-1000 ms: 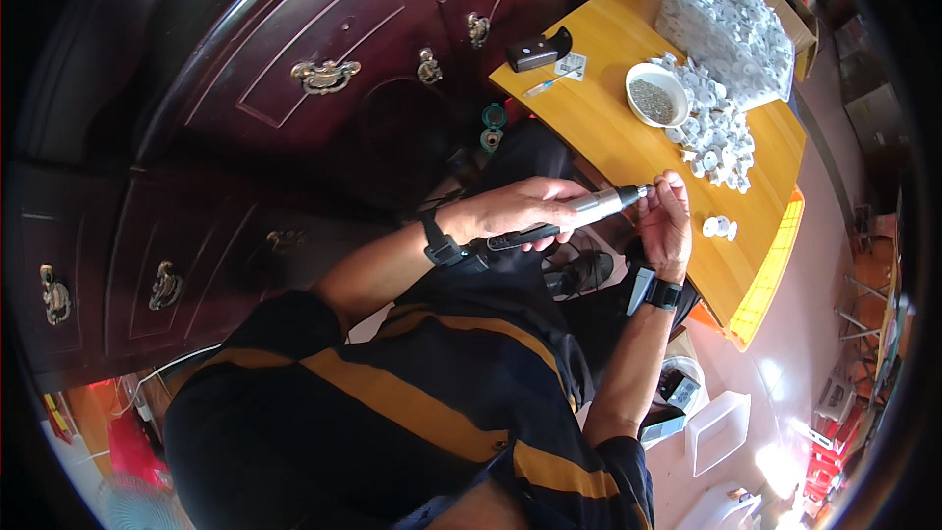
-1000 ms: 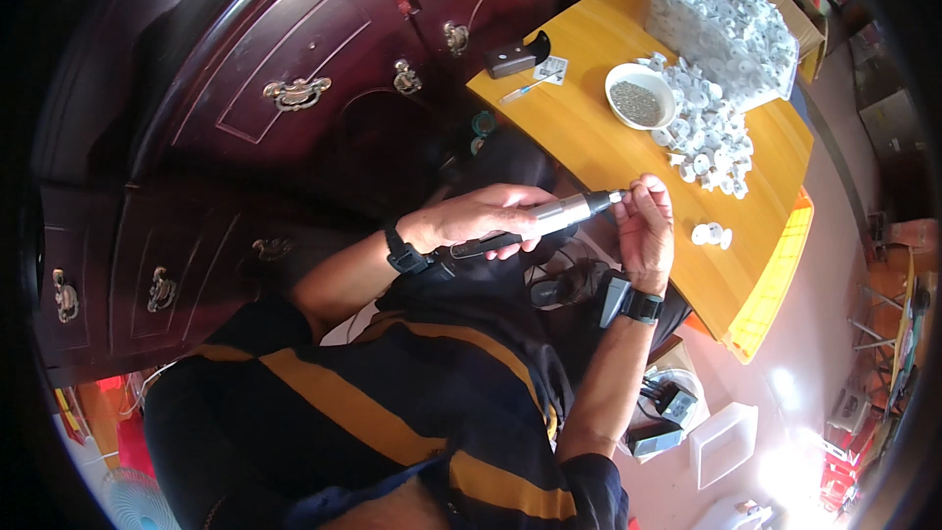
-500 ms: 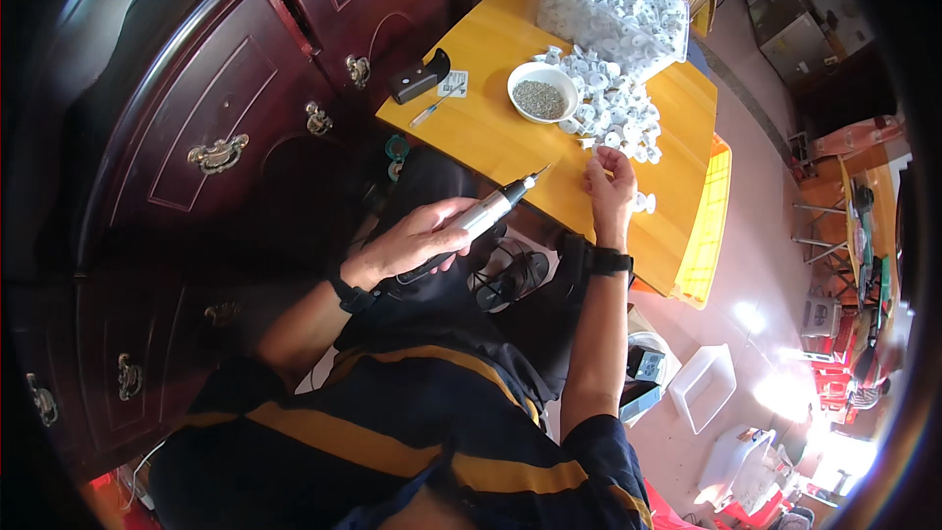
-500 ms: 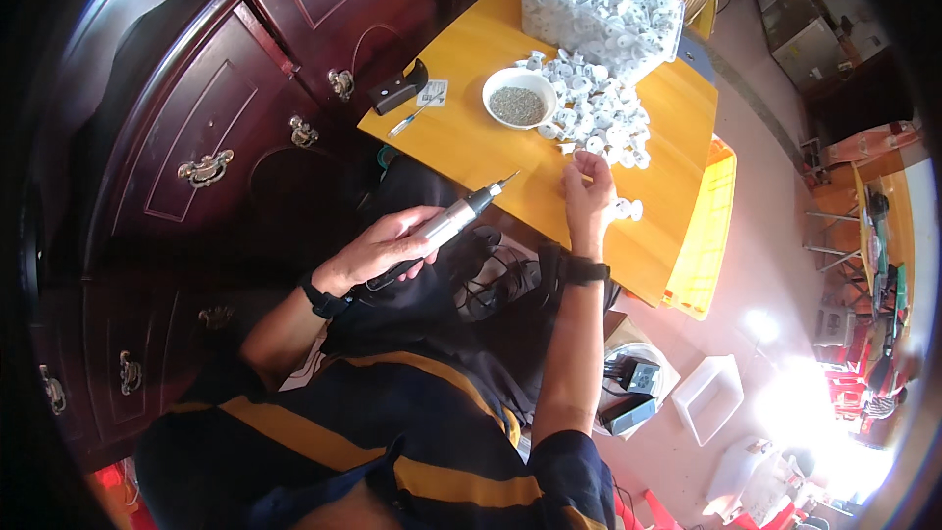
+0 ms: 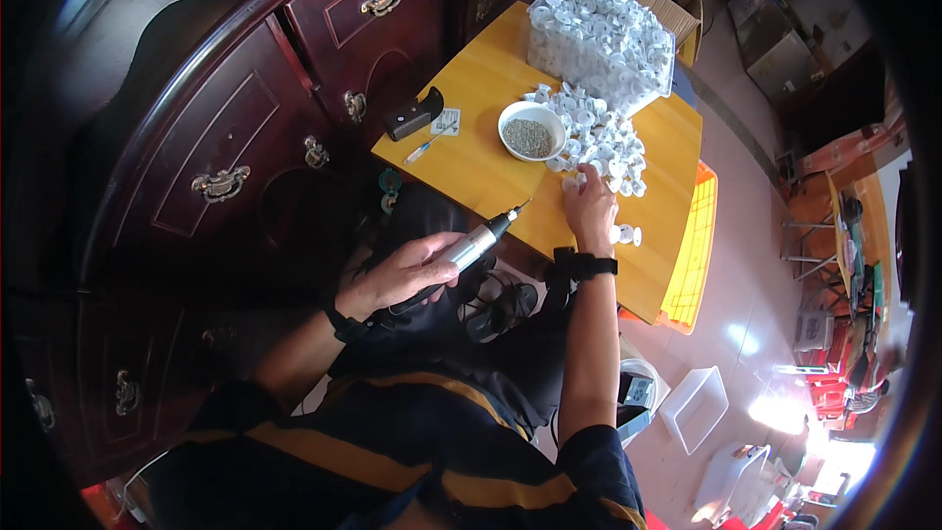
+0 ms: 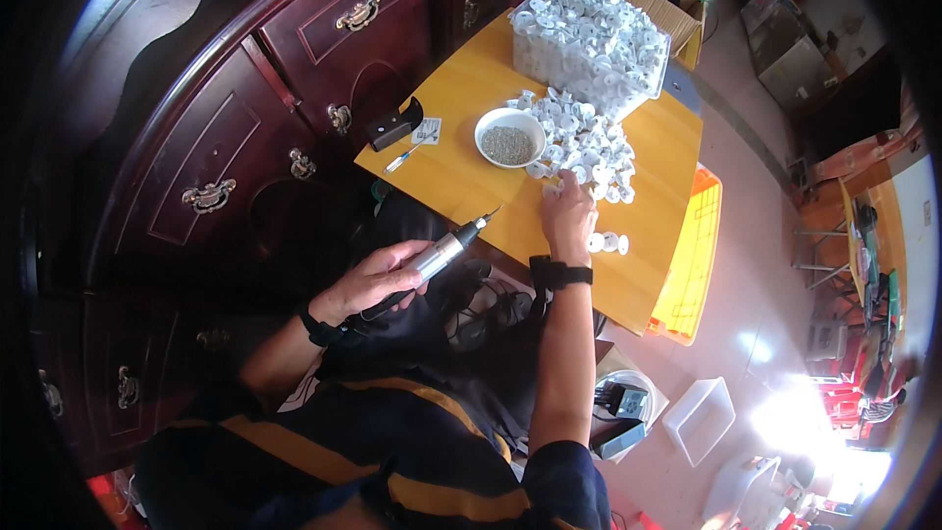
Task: The recorder is assembling small white plastic components by inserting screws and fastening them using an electric screwdriver.
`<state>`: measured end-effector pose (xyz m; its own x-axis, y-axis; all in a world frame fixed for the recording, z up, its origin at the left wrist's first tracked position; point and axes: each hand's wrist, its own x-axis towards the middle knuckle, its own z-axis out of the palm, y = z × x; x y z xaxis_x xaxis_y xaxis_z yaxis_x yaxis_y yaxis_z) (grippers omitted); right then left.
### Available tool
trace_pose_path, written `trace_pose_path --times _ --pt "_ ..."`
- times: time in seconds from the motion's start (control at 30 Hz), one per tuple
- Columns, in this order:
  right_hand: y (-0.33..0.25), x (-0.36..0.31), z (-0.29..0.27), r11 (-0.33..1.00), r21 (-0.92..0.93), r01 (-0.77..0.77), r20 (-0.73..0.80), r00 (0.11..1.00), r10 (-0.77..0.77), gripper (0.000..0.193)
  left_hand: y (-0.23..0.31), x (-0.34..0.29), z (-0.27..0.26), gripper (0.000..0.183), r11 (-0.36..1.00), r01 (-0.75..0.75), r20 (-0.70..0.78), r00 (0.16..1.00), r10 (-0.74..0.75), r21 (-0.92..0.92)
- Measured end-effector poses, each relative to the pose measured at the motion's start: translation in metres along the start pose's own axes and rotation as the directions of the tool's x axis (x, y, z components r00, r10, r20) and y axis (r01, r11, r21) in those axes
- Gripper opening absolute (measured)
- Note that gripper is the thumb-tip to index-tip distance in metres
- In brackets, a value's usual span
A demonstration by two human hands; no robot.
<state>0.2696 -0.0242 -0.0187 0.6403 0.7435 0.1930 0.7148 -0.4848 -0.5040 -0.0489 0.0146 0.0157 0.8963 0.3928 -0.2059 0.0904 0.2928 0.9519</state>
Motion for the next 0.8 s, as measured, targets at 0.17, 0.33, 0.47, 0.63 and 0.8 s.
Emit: trace_pose_path --times 0.17,0.33,0.47,0.63,0.8 --pt "0.024 -0.016 0.005 0.986 -0.088 0.143 -0.079 0.986 -0.150 0.028 0.000 0.005 0.004 0.063 1.000 0.006 0.020 1.000 -0.006 0.001" --pt "0.024 -0.031 0.005 0.924 0.382 -0.025 0.066 0.998 0.000 0.023 -0.003 0.010 0.009 0.061 1.000 -0.016 0.029 0.999 0.015 0.010" --pt "-0.003 -0.048 -0.010 0.763 0.630 -0.142 0.147 0.987 0.063 0.022 0.002 0.011 0.011 0.061 1.000 -0.018 0.028 0.999 0.017 0.022" --pt "0.008 -0.056 0.004 0.514 0.828 -0.225 0.245 0.969 0.029 0.021 0.001 0.022 0.016 0.060 0.997 0.019 0.032 0.999 -0.021 0.070" --pt "0.003 -0.062 0.008 0.427 0.852 -0.302 0.300 0.951 0.073 0.019 -0.002 0.025 0.014 0.060 0.994 0.054 0.036 0.998 -0.058 0.093"
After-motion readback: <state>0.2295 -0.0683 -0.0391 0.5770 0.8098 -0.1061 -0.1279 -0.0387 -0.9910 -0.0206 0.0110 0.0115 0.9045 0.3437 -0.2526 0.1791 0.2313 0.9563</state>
